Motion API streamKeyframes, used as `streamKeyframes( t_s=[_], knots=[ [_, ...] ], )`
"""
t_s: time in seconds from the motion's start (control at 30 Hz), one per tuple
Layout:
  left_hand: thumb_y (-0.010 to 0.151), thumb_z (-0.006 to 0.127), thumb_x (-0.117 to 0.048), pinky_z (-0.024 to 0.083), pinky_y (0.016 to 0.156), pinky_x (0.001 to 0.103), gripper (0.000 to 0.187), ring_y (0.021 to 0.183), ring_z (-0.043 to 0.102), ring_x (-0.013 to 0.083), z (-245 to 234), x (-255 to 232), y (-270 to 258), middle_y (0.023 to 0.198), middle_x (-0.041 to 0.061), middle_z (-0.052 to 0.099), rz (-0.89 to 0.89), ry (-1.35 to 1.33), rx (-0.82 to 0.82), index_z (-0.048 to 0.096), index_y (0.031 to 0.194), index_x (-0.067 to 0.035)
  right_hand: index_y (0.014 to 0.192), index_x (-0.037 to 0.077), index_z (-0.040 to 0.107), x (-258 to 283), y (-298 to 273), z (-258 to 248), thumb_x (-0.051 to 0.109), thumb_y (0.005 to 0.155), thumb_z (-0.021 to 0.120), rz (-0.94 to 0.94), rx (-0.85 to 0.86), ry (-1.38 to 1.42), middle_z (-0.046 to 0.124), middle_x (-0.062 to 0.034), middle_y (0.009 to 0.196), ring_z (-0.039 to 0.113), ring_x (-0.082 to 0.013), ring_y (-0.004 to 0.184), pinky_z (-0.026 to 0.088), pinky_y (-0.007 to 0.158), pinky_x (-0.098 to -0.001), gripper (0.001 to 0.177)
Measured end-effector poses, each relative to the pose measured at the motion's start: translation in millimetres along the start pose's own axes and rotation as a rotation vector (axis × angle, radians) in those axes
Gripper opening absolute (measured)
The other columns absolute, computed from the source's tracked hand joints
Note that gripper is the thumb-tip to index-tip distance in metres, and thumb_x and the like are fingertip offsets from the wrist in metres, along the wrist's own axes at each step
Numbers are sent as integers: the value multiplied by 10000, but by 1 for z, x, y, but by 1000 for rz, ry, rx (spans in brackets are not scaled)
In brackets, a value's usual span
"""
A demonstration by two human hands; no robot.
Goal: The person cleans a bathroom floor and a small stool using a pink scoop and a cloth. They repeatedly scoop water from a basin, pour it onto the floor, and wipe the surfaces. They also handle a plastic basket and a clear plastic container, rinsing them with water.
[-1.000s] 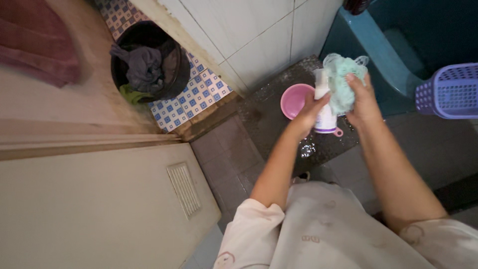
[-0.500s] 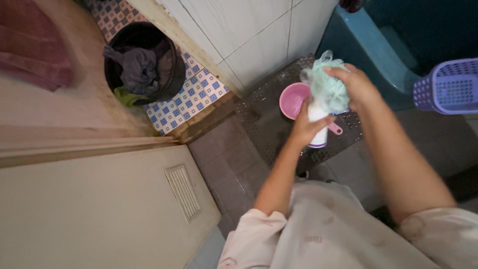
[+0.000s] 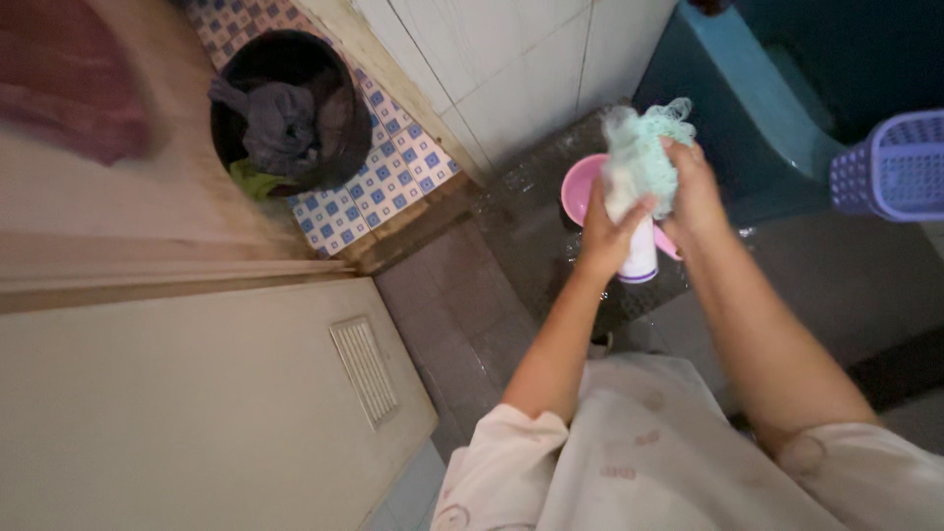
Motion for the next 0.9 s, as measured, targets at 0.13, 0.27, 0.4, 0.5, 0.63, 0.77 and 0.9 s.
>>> streamKeyframes(
  t_s=[0.13,0.27,0.4,0.5,0.63,0.77,0.9],
  knots=[
    [1114,555,-300,470,1092,346,506,1298,565,229,-26,56,20,1426,134,544,80,-159,-161,473,1504,11,1278,82,629,-17,-23,-14,133,845,764,-31,-3,-345,691,-105,1184,692,-208,1044,573,932,-350,457],
    [1126,531,-283,495,1053,349,487,1235,583,217,-31,102,12,1372,135,561,-5,-361,-77,485,1518,3,1269,31,617,-10,-70,14,131,783,864,-374,147,-1097,600,-191,1331,575,-274,1231,466,1048,-391,555],
    [1078,541,-319,554,932,358,508,1083,643,205,-7,90,9,1259,135,625,-243,-632,44,488,1492,-29,1461,-1,458,4,-78,27,133,945,791,-856,29,-1005,452,-209,1554,456,-281,1456,368,1232,-388,629],
    [1051,533,-414,565,893,342,531,1062,667,195,7,57,9,1256,119,646,-366,-602,-19,502,1438,-50,1600,103,313,9,-35,-14,209,1025,630,-490,-96,-725,494,-137,1493,543,-238,1331,462,1134,-329,665],
    [1002,676,-363,563,888,384,585,1077,658,245,0,10,18,1230,156,652,-166,-425,-133,520,1392,43,1511,42,522,0,-30,-28,276,1135,559,-292,35,-821,617,-129,1483,589,-242,1383,441,1187,-339,445],
    [982,691,-374,570,833,409,597,1015,661,268,-12,15,22,1179,163,627,-271,-348,-177,481,1370,28,1429,-21,533,5,-97,17,315,845,762,-589,212,-1166,564,-160,1369,564,-278,1256,451,1083,-387,712],
    [1029,573,-508,583,848,324,607,1017,696,164,18,37,16,1213,81,658,-351,-802,84,500,1449,-77,1329,-40,603,25,-100,60,263,770,876,-908,122,-1421,592,-193,1317,590,-294,1226,510,1045,-417,691]
  ],
)
Point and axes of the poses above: each hand's wrist, its own y-axis towards the middle knuckle, its own z-axis out of the palm, x = y × z, the point moved 5 cm from there along y, towards the middle knuckle
